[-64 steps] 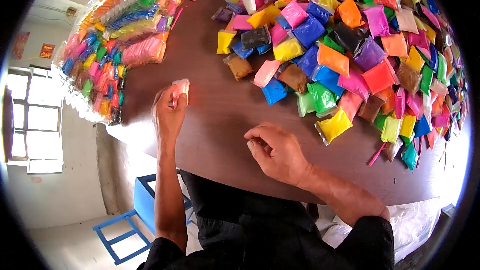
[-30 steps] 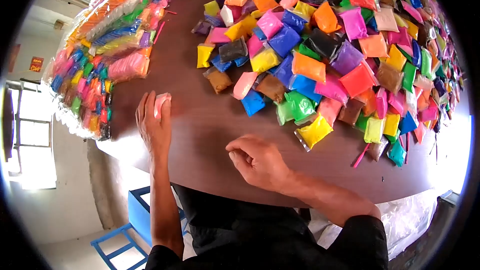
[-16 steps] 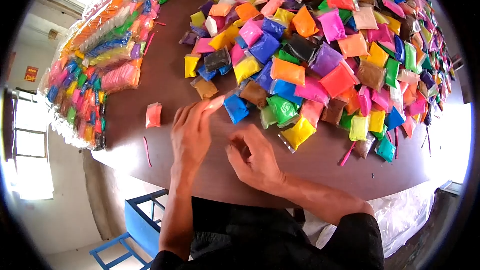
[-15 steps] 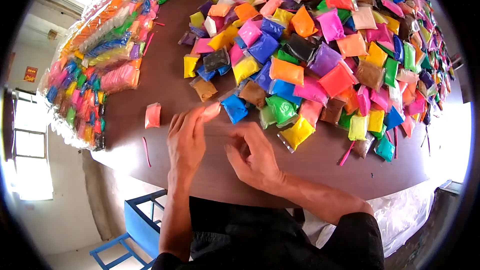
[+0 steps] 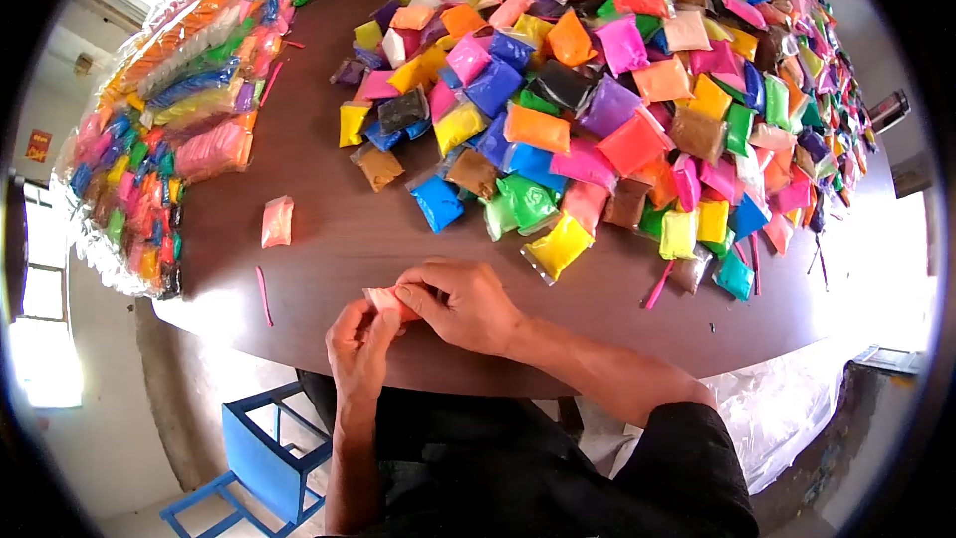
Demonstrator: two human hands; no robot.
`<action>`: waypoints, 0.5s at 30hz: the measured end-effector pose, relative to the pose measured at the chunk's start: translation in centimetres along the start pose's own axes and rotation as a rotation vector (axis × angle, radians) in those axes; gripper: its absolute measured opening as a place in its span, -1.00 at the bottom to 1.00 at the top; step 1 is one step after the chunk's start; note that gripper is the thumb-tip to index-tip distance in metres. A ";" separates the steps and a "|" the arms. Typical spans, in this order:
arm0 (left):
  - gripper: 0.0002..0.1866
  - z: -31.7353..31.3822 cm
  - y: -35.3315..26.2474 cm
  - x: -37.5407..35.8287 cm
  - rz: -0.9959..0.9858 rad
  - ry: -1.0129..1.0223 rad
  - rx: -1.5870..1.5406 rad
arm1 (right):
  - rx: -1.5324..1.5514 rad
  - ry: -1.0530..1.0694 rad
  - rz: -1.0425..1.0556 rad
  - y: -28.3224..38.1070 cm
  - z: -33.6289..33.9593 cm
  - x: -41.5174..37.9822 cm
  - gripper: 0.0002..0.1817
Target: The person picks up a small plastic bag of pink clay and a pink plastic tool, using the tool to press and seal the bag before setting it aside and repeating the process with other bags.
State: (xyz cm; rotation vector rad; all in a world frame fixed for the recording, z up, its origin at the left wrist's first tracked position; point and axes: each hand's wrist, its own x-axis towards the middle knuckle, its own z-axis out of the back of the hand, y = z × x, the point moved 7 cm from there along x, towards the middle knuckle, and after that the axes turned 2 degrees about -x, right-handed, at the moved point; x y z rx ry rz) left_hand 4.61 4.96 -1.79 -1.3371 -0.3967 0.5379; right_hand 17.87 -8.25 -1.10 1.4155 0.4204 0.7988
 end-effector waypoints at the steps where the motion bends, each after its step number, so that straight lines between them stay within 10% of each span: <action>1: -0.84 0.0 0.6 0.1 0.037 -0.015 -0.008 | -0.027 0.025 0.028 0.0 0.0 0.1 -0.82; 15: -0.69 0.1 0.6 1.0 0.092 -0.082 -0.211 | -0.018 0.099 -0.042 -1.3 -0.3 0.2 -0.73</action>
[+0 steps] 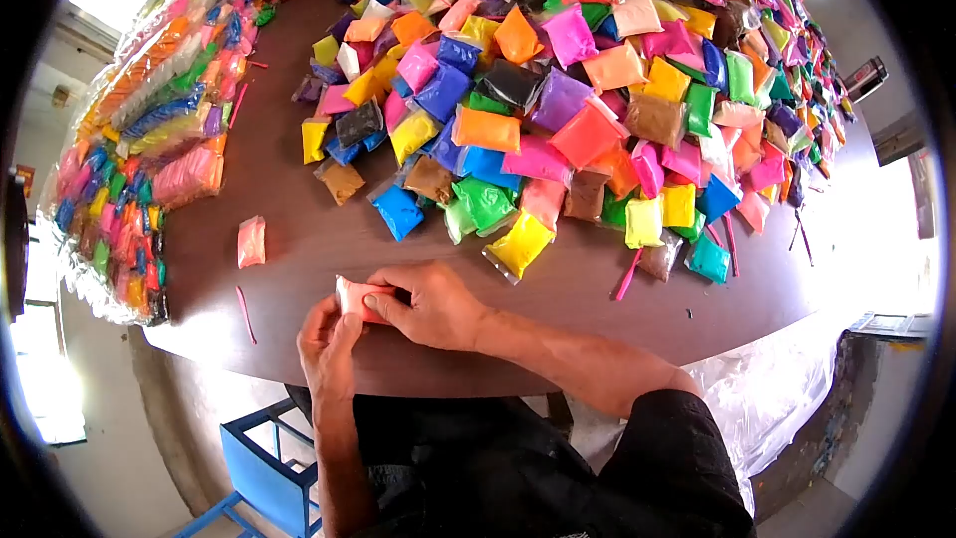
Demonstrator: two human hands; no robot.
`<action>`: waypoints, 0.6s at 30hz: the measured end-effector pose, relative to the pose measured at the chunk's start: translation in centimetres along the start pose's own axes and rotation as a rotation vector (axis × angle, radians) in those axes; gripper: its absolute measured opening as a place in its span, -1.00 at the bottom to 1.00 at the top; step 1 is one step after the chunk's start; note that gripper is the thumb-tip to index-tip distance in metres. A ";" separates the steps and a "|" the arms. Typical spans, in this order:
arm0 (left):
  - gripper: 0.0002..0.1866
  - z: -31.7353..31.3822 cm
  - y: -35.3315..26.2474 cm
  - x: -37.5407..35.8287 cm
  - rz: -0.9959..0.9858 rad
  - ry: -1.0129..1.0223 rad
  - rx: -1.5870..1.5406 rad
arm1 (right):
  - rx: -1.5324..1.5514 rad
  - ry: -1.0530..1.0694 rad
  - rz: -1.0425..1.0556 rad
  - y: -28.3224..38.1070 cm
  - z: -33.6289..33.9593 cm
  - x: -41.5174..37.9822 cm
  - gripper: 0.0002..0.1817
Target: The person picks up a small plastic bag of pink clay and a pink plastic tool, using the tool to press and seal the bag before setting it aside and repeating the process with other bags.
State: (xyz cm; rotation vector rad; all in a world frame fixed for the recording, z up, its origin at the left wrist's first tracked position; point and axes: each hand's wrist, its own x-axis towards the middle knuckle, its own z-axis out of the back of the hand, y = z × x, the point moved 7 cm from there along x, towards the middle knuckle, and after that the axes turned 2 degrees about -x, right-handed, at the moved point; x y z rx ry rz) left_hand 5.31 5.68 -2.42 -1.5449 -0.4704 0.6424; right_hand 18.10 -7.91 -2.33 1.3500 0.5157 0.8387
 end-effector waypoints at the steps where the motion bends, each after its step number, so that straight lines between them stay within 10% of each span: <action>1: -0.69 0.0 0.1 0.1 0.000 -0.002 0.000 | 0.079 -0.040 -0.008 -0.2 0.2 0.0 -0.73; 14: -0.77 0.5 1.2 0.2 0.006 0.079 0.060 | -0.075 -0.003 0.095 1.1 0.0 0.0 -0.71; 18: -0.63 -0.8 0.4 -0.3 0.054 0.030 -0.089 | 0.206 0.005 -0.188 -1.1 0.1 0.1 -0.69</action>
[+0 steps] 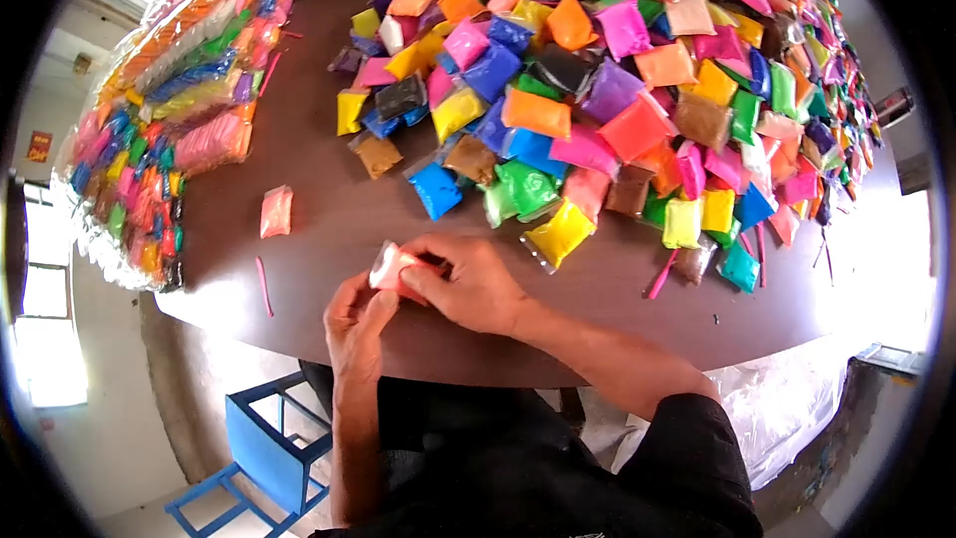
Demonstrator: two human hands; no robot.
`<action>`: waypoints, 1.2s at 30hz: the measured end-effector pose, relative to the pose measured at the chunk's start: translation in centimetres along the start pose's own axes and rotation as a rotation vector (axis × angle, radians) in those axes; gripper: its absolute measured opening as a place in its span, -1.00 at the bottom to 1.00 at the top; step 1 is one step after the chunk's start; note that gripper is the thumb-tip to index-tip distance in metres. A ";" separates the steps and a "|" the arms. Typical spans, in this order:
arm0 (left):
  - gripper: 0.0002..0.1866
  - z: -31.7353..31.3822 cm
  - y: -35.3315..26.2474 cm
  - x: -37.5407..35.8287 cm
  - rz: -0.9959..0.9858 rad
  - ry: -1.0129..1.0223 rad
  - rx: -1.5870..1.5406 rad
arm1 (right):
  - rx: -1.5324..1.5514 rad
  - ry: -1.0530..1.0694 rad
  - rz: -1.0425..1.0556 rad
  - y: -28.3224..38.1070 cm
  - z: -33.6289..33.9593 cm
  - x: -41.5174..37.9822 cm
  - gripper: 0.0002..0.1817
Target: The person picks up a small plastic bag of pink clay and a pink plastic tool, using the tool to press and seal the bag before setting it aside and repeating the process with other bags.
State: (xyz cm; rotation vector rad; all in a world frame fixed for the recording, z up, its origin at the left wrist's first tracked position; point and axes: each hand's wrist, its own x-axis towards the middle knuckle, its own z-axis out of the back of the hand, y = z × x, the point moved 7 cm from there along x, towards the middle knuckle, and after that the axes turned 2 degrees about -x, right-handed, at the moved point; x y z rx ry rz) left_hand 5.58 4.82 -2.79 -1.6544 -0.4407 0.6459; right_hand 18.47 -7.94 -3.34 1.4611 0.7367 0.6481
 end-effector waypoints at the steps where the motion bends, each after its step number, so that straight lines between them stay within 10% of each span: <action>1: -0.63 -0.2 0.0 0.0 0.000 -0.016 -0.022 | 0.032 -0.017 -0.010 -0.2 0.1 0.2 -0.70; 36: -0.81 -2.2 -1.4 -0.8 -0.133 0.072 0.309 | 0.063 -0.047 0.070 0.6 0.4 -0.1 -0.77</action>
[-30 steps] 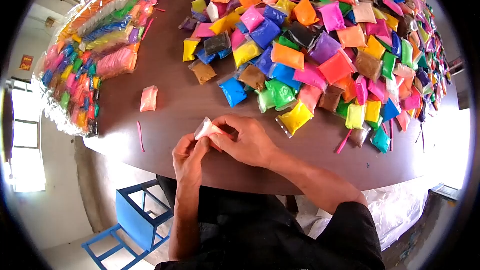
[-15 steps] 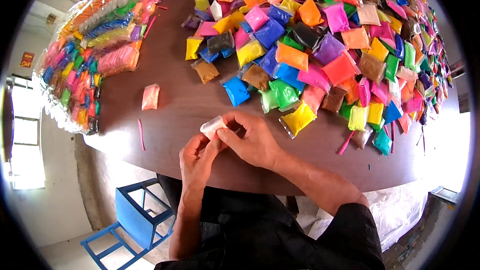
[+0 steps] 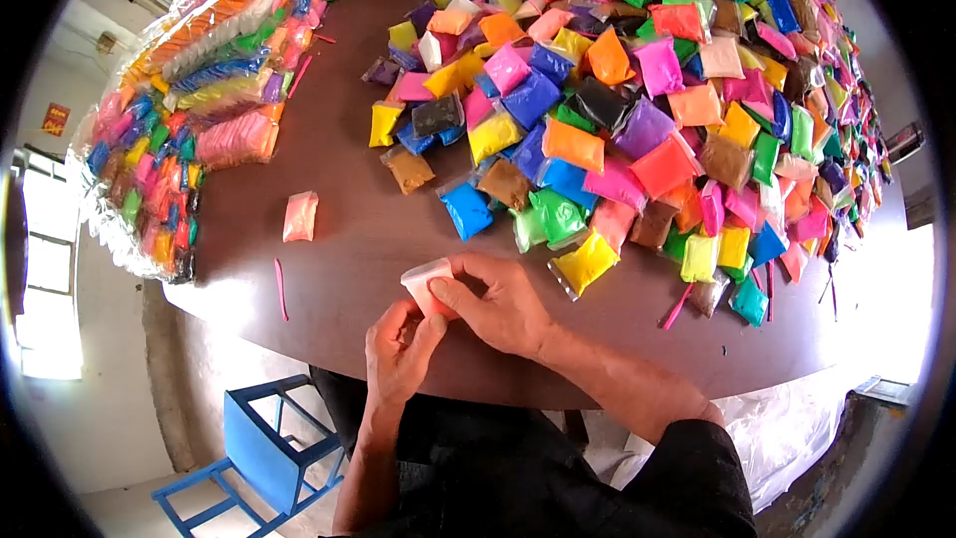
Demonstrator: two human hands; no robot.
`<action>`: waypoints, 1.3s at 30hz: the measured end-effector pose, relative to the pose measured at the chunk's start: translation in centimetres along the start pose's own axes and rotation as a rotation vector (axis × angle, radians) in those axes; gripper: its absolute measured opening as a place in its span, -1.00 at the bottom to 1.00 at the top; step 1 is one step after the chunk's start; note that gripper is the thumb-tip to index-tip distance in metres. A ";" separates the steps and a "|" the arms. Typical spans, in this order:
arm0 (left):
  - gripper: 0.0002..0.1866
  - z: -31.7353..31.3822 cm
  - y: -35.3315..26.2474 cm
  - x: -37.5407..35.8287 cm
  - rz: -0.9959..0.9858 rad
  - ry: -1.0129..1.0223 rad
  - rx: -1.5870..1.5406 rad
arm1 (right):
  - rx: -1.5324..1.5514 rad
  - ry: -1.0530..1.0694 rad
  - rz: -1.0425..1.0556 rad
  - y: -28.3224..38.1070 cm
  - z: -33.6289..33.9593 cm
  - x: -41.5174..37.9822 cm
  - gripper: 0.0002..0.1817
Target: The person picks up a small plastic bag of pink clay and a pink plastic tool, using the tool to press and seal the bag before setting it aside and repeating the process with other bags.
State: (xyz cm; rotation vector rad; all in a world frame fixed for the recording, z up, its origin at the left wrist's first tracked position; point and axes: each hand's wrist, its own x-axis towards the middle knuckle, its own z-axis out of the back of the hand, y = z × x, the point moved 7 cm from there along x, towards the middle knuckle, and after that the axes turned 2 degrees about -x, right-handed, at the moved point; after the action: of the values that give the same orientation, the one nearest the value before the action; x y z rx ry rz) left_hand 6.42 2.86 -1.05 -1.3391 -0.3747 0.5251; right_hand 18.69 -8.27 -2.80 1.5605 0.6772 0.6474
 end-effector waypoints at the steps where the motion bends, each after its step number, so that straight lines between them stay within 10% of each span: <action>1: -0.81 -0.1 0.3 -0.1 0.021 0.033 0.090 | -0.002 0.020 -0.020 -0.1 -0.1 0.0 -0.77; 39: -0.83 1.8 1.9 0.4 0.037 -0.041 -0.077 | -0.206 0.092 0.181 0.8 -0.6 0.1 -0.74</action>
State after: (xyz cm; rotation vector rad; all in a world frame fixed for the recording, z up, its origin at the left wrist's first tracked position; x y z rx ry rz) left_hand 5.47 4.84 -2.52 -1.4133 -0.4076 0.5744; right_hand 18.34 -7.81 -1.97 1.4167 0.5229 0.9005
